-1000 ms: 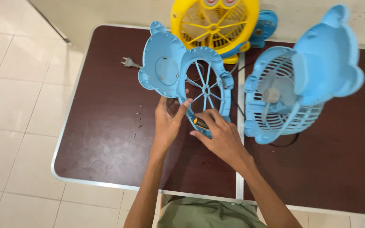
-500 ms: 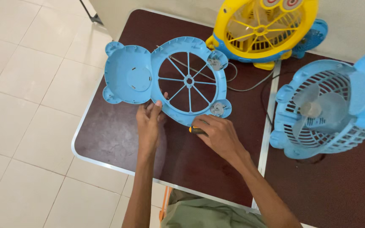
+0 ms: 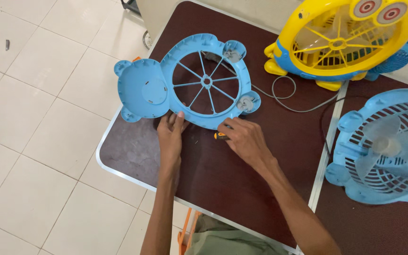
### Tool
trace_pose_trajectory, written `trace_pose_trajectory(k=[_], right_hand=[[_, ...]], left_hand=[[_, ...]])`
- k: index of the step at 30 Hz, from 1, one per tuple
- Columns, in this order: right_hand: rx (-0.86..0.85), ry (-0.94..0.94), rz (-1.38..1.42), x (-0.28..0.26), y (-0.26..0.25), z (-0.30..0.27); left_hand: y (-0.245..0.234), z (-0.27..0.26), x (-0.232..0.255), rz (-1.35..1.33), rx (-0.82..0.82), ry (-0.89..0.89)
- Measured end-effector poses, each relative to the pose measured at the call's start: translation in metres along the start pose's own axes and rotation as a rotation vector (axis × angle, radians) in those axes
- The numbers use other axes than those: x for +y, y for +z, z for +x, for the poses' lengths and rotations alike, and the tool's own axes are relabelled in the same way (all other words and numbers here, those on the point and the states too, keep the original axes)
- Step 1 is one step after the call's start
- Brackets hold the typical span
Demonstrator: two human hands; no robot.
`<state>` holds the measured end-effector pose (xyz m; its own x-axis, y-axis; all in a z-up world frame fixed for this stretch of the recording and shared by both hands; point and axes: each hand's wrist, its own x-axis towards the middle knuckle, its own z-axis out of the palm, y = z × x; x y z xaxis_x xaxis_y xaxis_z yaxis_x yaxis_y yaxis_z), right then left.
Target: The person disassembles a blue bear-shaped desk fan using a screwdriver. They remove the front grille, fan blades, and motor housing, placing the parts on the table.
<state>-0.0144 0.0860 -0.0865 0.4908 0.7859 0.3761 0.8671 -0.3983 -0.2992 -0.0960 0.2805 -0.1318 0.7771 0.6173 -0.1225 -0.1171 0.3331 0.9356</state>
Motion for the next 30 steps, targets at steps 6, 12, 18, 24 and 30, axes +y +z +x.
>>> trace_pose_trajectory(k=[6,12,18,24,30], right_hand=[[-0.008,-0.009,-0.033,0.024,0.013,0.023],[0.005,0.015,-0.007,0.044,0.023,0.038],[0.034,0.072,0.043,0.051,0.031,0.043],[0.135,0.225,0.242,0.036,0.029,0.033],[0.119,0.359,0.334,0.019,0.037,0.01]], left_hand=[[0.0,0.017,-0.029,0.096,0.069,-0.008],[0.004,0.022,-0.034,0.226,0.095,-0.003],[0.011,0.021,-0.035,0.3,0.087,0.017],[0.014,0.005,-0.031,0.792,-0.063,0.199],[0.021,-0.012,0.009,1.095,-0.279,0.092]])
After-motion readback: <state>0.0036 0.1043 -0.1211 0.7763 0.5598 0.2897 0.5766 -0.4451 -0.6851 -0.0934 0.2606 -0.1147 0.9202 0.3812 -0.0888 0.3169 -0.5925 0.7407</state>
